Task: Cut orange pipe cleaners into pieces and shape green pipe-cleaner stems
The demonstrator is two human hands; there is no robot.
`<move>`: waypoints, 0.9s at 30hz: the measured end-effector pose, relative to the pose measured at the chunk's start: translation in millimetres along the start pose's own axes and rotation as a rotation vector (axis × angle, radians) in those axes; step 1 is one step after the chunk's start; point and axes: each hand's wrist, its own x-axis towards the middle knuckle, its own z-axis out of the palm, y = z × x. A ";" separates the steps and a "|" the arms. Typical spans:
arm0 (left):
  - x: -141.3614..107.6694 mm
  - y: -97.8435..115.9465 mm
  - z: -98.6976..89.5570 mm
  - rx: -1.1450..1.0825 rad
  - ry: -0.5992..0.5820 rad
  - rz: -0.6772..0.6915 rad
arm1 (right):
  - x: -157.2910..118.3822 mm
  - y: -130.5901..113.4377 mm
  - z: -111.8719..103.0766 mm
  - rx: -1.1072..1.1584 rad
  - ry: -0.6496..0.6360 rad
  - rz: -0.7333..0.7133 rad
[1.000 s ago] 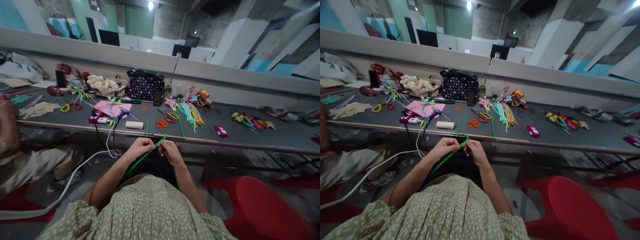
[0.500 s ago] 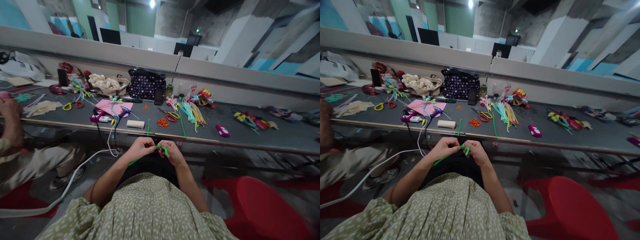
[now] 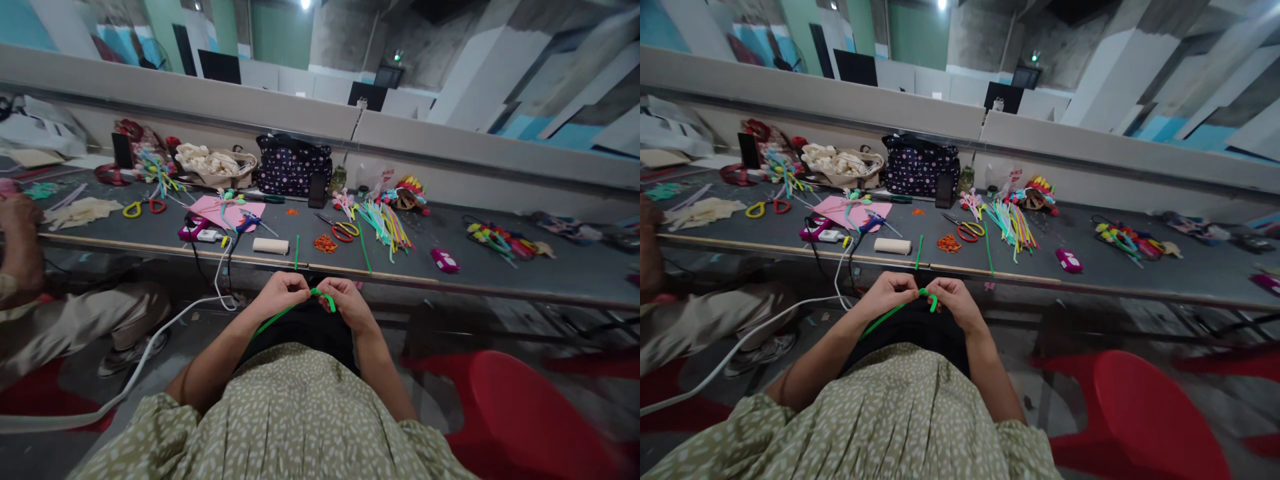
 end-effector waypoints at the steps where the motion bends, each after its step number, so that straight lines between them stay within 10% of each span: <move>1: 0.0 -0.7 -0.1 0.006 0.013 0.005 | -0.3 -1.1 -1.2 -0.006 0.005 -0.007; 27: 1.7 0.0 3.0 -0.006 0.002 0.091 | 2.6 0.1 20.5 0.027 0.181 -0.134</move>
